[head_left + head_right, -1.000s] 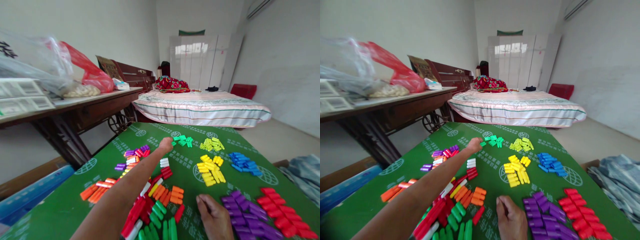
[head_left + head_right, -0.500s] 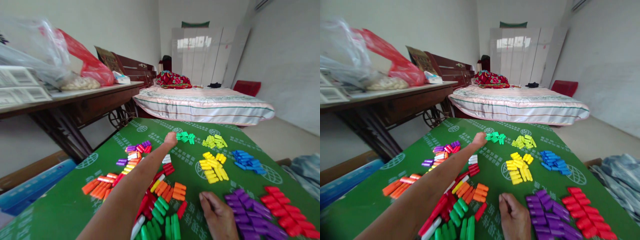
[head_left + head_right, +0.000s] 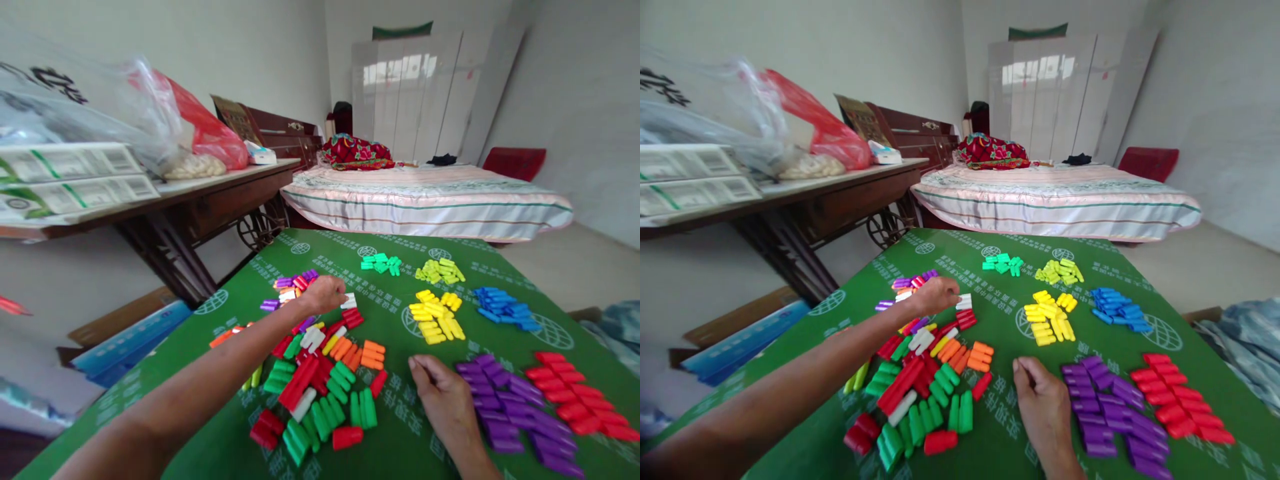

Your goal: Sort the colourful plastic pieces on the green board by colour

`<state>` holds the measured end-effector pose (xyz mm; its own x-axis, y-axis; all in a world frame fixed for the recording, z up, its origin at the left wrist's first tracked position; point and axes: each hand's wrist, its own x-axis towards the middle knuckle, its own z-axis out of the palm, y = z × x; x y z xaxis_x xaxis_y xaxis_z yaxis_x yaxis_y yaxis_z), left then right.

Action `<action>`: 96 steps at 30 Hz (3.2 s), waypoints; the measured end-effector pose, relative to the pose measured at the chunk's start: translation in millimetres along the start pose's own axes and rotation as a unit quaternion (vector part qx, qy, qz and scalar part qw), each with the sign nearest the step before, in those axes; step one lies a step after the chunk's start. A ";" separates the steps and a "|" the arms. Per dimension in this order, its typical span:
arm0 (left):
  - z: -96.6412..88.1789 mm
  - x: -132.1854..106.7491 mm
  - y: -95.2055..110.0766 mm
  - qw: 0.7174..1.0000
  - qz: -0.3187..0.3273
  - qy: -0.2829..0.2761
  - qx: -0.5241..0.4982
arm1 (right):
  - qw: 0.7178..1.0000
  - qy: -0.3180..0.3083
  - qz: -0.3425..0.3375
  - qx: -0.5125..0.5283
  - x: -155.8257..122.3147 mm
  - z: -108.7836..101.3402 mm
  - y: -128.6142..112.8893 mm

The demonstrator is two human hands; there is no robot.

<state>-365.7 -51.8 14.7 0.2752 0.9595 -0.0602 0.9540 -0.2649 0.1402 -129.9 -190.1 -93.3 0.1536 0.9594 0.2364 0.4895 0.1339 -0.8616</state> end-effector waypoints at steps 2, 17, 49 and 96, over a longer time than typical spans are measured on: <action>-3.0 -35.0 8.9 1.000 0.022 -0.019 -0.009 | 1.000 -0.001 -0.004 -0.001 0.9 -1.4 -0.4; 17.2 -140.5 98.8 0.984 0.092 -0.145 0.046 | 1.000 0.005 -0.011 0.004 4.6 -1.8 -1.3; 24.9 -163.2 96.3 0.980 0.094 -0.131 -0.114 | 1.000 0.002 -0.013 -0.007 6.7 4.3 0.4; 28.0 85.8 85.8 0.998 -0.052 -0.014 0.042 | 1.000 -0.003 0.003 0.016 4.1 10.6 5.0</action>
<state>-257.0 5.2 -6.1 0.1772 0.9793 -0.0983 0.9837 -0.1732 0.0478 -136.0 -182.9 -101.4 0.1508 0.9616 0.2294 0.4609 0.1369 -0.8768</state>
